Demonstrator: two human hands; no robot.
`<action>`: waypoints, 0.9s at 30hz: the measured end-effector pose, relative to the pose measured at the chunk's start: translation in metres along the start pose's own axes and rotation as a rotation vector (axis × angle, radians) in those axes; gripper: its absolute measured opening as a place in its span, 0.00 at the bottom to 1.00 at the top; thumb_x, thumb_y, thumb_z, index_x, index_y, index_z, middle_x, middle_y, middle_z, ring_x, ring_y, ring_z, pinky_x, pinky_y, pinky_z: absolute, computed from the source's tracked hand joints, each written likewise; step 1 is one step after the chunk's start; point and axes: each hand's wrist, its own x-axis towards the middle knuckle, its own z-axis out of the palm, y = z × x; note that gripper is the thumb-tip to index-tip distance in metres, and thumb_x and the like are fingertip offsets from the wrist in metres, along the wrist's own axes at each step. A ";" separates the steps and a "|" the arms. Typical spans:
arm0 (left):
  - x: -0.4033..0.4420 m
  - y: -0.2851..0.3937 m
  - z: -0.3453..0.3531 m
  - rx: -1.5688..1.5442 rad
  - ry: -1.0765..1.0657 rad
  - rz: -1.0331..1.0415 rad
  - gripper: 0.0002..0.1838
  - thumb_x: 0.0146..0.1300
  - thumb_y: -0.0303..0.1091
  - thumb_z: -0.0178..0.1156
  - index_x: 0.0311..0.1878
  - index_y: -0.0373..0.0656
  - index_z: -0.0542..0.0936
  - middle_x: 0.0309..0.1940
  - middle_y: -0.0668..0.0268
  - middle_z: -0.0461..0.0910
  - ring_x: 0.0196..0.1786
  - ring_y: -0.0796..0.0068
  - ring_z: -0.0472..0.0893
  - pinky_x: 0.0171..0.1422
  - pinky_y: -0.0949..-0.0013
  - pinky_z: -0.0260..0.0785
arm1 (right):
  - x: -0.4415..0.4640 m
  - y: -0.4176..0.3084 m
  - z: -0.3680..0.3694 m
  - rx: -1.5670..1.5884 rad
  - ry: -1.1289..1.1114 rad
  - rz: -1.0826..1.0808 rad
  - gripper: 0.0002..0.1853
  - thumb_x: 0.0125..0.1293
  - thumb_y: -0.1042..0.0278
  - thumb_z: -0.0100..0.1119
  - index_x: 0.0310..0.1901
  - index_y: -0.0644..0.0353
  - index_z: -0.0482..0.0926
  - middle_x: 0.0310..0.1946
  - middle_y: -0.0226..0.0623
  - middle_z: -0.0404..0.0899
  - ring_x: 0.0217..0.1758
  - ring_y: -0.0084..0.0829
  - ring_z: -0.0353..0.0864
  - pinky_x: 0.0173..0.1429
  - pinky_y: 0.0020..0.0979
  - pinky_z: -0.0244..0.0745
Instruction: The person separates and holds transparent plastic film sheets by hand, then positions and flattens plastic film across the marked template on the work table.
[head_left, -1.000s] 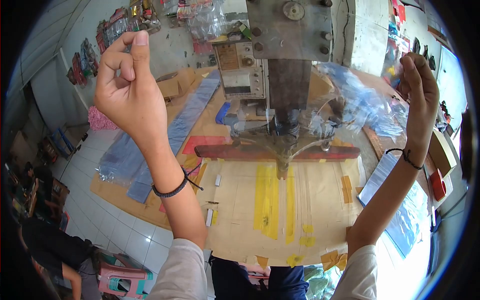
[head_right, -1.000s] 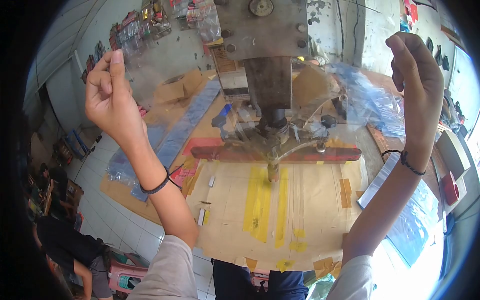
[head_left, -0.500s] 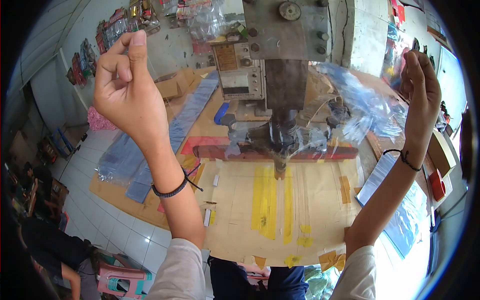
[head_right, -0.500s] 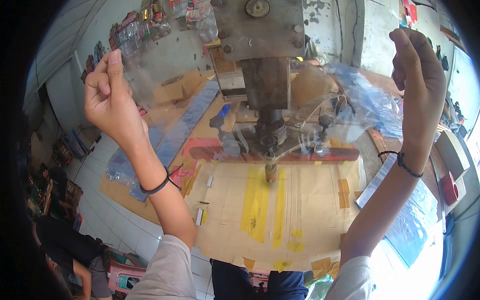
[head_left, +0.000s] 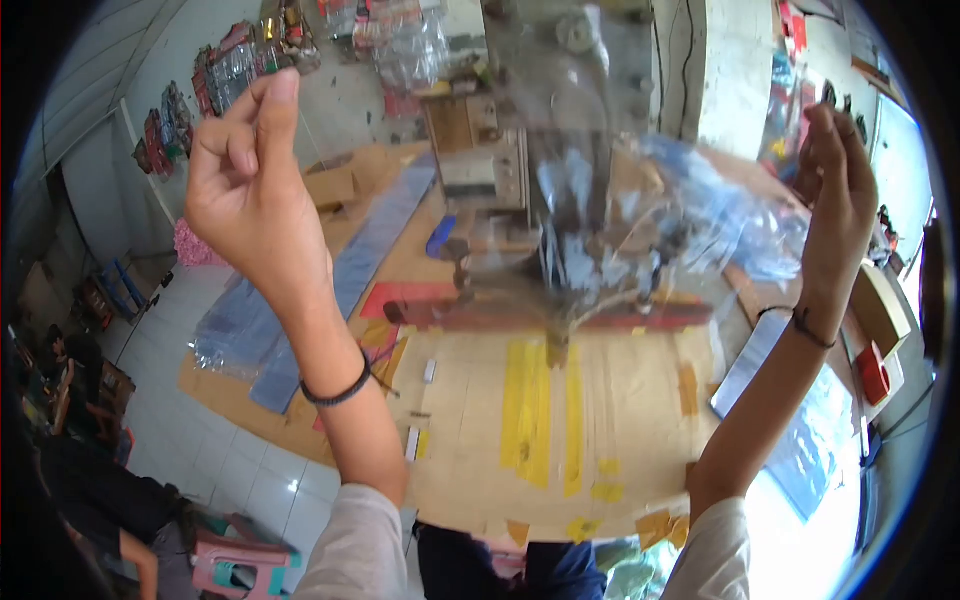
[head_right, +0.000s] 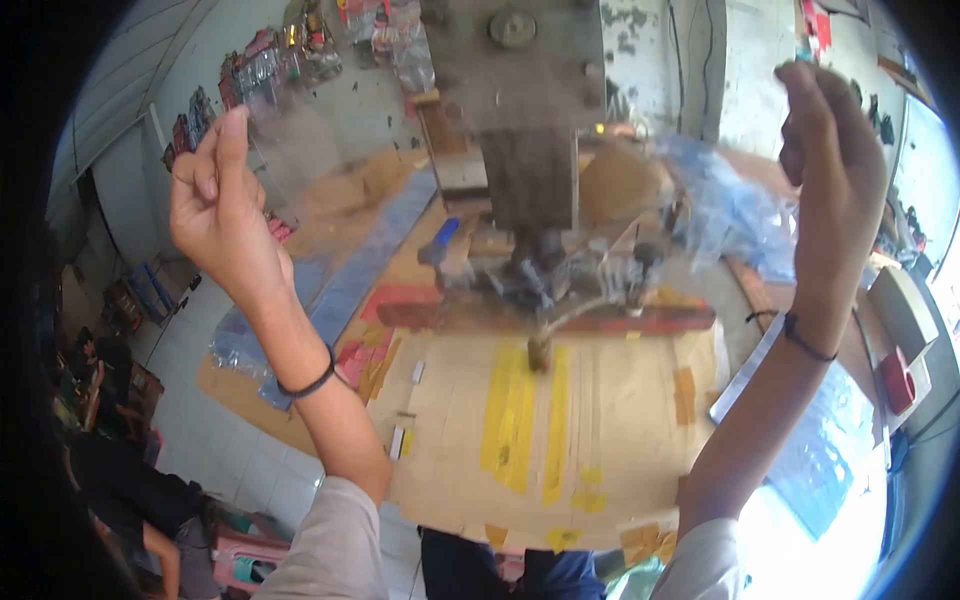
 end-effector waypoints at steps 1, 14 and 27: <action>-0.001 0.004 0.001 -0.029 0.023 -0.013 0.25 0.64 0.24 0.68 0.23 0.46 0.59 0.41 0.54 0.86 0.34 0.87 0.71 0.42 0.78 0.62 | 0.002 -0.006 0.002 -0.004 0.026 0.010 0.15 0.72 0.57 0.61 0.47 0.62 0.84 0.21 0.19 0.65 0.23 0.10 0.57 0.26 0.18 0.50; -0.002 0.010 0.000 -0.193 -0.041 -0.011 0.15 0.70 0.28 0.62 0.35 0.44 0.63 0.39 0.61 0.80 0.24 0.84 0.74 0.24 0.78 0.65 | -0.003 -0.013 0.023 0.205 0.008 0.001 0.16 0.74 0.58 0.58 0.50 0.63 0.80 0.32 0.32 0.84 0.29 0.18 0.81 0.33 0.21 0.77; 0.013 0.029 -0.031 -0.077 -0.262 -0.234 0.27 0.60 0.23 0.70 0.63 0.36 0.73 0.31 0.65 0.85 0.20 0.93 0.66 0.22 0.84 0.51 | -0.008 -0.024 0.012 0.127 0.055 -0.146 0.13 0.75 0.61 0.57 0.46 0.64 0.80 0.24 0.31 0.79 0.18 0.13 0.69 0.22 0.18 0.62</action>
